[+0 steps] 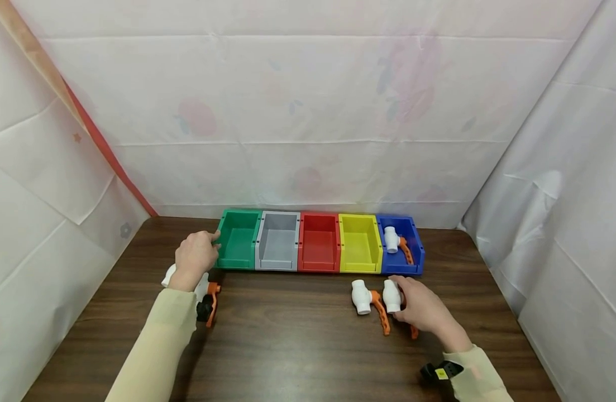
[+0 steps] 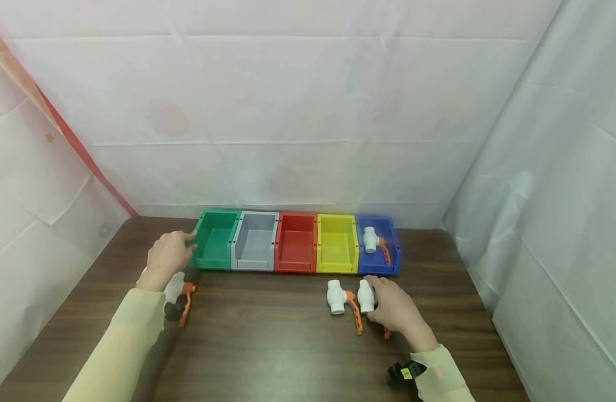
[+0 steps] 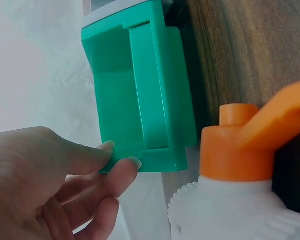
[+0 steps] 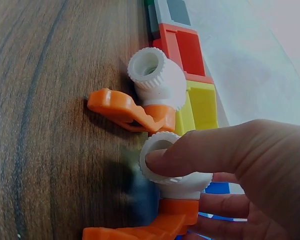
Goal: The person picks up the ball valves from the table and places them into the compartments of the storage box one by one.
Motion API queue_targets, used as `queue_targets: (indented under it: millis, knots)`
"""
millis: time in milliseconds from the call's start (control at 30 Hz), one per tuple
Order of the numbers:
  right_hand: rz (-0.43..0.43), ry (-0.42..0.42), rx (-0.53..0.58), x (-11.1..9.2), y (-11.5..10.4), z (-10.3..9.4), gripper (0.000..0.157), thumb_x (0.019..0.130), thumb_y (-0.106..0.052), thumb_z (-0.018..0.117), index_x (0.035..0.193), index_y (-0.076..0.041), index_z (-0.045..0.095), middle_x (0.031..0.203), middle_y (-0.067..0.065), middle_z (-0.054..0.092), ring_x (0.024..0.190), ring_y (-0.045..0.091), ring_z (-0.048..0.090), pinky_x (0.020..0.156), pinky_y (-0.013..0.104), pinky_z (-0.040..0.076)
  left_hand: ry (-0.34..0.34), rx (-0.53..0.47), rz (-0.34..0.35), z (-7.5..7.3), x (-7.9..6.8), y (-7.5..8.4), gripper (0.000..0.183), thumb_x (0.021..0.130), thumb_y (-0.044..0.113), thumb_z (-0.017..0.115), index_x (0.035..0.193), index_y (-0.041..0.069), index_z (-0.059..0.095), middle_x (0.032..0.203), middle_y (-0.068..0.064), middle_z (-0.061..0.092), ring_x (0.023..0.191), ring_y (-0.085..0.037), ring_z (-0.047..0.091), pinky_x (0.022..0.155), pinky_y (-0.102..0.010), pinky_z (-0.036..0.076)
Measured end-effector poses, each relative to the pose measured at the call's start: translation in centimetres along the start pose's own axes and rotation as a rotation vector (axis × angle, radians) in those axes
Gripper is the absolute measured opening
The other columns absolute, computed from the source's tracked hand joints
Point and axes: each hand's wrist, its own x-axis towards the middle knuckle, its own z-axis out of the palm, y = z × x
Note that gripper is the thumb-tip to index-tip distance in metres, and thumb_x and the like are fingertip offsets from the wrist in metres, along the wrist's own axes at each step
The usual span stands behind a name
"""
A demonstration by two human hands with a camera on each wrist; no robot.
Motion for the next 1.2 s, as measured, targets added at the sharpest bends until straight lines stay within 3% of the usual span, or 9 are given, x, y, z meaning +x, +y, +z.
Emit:
queue_targets:
  millis: [400, 833, 1200]
  knots:
    - [-0.033, 0.042, -0.012, -0.7, -0.1, -0.6, 0.083, 0.072, -0.020, 0.090, 0.143, -0.003, 0.050, 0.133, 0.020, 0.057, 0.117, 0.037, 0.057, 0.094, 0.057, 0.046, 0.001, 0.004, -0.002, 0.0, -0.1, 0.0, 0.044, 0.099, 0.014, 0.062, 0.141, 0.005, 0.055, 0.132, -0.030, 0.057, 0.051, -0.026, 0.048, 0.043, -0.036, 0.037]
    - [-0.080, 0.151, -0.013, -1.0, -0.3, -1.6, 0.082, 0.073, -0.019, 0.089, 0.142, -0.002, 0.050, 0.134, 0.022, 0.057, 0.119, 0.041, 0.055, 0.094, 0.060, 0.045, -0.008, 0.005, -0.004, 0.0, 0.1, -0.1, 0.044, 0.099, 0.015, 0.062, 0.142, 0.005, 0.054, 0.134, -0.030, 0.056, 0.052, -0.026, 0.050, 0.043, -0.036, 0.037]
    - [-0.055, 0.168, 0.024, -0.6, -0.8, -2.2, 0.083, 0.076, -0.020, 0.087, 0.145, -0.003, 0.046, 0.141, 0.025, 0.051, 0.127, 0.045, 0.048, 0.100, 0.062, 0.040, -0.009, 0.005, -0.013, 0.0, 0.1, 0.0, 0.044, 0.099, 0.014, 0.061, 0.142, 0.006, 0.054, 0.133, -0.031, 0.056, 0.054, -0.027, 0.052, 0.043, -0.036, 0.038]
